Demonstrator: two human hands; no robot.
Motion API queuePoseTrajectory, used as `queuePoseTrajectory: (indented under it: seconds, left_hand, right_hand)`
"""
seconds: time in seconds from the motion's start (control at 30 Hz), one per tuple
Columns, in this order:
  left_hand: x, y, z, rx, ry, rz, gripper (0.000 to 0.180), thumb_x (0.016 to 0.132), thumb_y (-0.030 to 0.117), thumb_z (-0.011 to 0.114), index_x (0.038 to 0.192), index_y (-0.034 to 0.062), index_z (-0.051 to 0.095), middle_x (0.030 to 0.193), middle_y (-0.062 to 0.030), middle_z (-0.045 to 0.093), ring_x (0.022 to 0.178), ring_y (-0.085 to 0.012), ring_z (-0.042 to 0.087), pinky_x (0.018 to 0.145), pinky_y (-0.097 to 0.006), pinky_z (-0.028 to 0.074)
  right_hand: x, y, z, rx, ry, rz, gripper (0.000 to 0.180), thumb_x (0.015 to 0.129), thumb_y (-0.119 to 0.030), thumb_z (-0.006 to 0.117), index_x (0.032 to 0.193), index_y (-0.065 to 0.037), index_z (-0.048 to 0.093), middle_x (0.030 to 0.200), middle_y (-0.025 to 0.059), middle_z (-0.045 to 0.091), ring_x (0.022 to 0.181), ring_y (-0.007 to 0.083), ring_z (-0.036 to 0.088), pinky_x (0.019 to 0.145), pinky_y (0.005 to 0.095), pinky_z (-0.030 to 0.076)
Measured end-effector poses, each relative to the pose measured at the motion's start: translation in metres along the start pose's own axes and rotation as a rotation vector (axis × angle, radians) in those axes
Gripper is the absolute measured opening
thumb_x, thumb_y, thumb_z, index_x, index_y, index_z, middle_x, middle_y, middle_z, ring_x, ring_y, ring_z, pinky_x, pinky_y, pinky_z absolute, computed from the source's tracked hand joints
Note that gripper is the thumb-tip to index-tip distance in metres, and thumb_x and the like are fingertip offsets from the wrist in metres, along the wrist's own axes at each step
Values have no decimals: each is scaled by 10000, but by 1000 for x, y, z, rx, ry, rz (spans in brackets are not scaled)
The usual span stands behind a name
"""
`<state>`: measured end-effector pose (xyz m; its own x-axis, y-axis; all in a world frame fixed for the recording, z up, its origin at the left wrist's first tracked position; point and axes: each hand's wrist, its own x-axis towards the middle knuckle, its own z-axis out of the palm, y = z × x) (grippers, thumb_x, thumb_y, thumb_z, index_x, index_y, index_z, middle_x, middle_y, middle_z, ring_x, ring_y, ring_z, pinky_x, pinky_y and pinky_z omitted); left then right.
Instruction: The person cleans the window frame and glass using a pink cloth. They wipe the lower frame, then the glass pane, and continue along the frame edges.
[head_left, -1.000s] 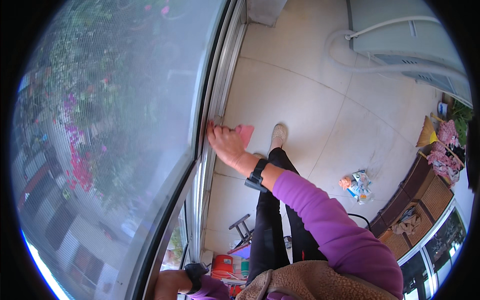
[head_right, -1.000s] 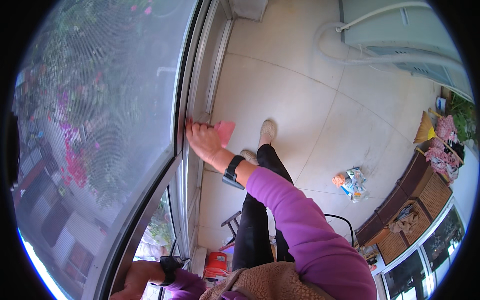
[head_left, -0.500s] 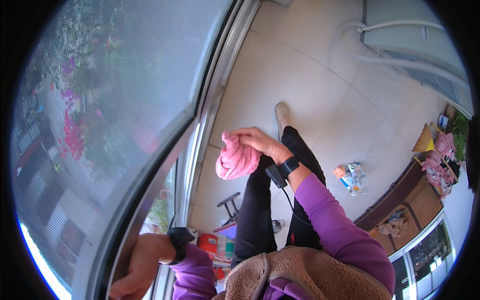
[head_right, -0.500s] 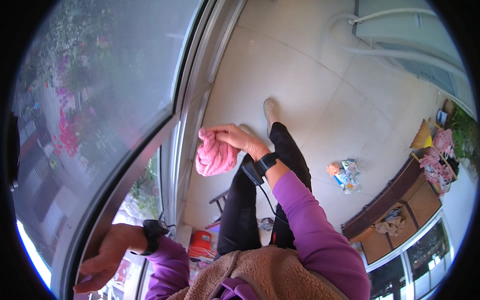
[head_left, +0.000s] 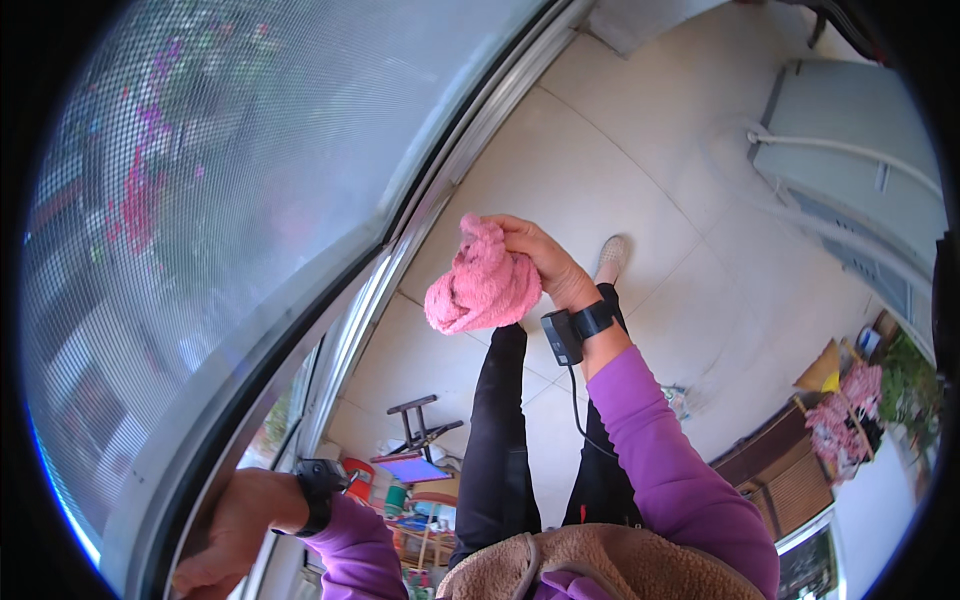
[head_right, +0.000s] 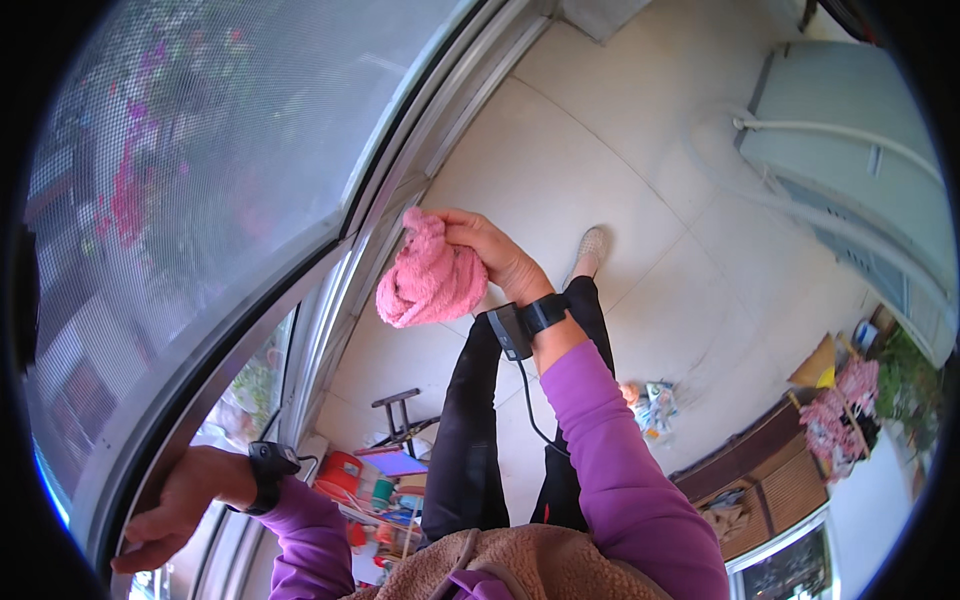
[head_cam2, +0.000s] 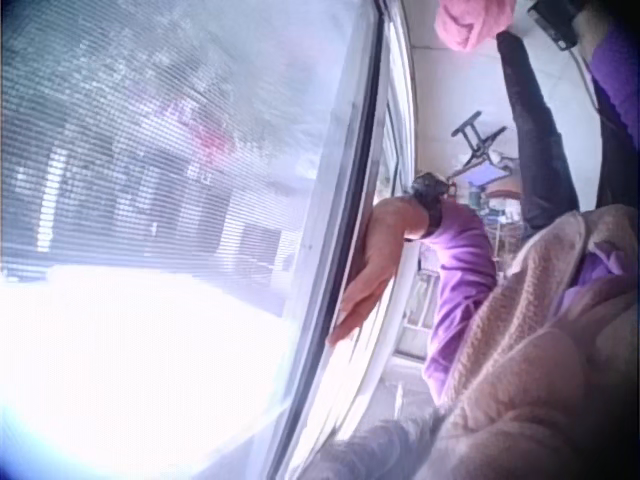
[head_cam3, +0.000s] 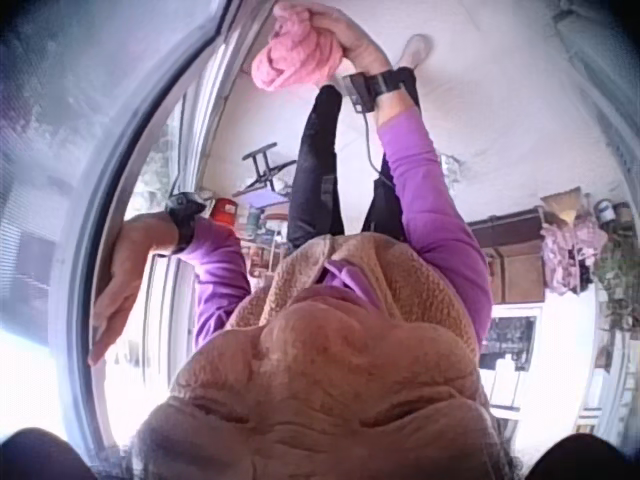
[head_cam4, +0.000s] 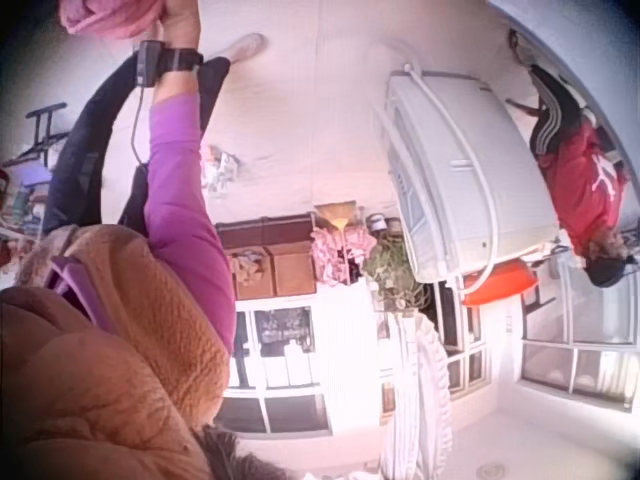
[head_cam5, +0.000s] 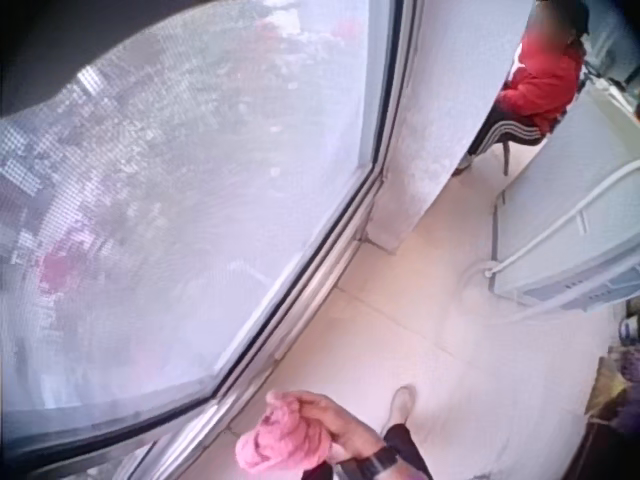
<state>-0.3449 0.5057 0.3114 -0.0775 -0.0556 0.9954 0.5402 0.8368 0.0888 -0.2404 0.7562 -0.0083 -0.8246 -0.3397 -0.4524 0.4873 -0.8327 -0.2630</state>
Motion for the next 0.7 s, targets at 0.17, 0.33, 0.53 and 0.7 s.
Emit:
queuePoseTrajectory:
  seconds: [0.17,0.33,0.53,0.7]
  left_hand:
    - [-3,3,-2,186,-137,41,341,956,385,521,1184,132,510,976,8,554,805,-98,634,678,-248,530]
    - [-3,10,-3,595,-115,290,326,1012,381,416,1169,115,520,1020,-14,499,841,-50,591,621,-229,509]
    - [-2,8,-7,117,-36,-62,579,958,381,550,1476,161,413,1236,16,555,923,-89,638,775,-242,521]
    - [0,3,-3,55,-71,-2,545,964,333,543,1455,119,443,1234,0,570,930,-89,639,805,-258,511]
  right_hand:
    - [34,-32,5,-644,216,-184,377,944,-119,489,1279,5,608,1165,119,685,1040,201,660,906,299,514]
    - [74,-39,22,-1565,595,-367,297,913,-177,529,1168,-103,662,1061,146,692,883,328,686,746,388,548]
    - [93,28,35,-1946,693,-492,244,872,-245,611,1082,-122,620,877,127,660,791,345,675,636,492,541]
    - [85,117,54,-2044,557,-591,198,843,-173,608,1033,-125,586,813,85,628,768,303,654,578,432,549]
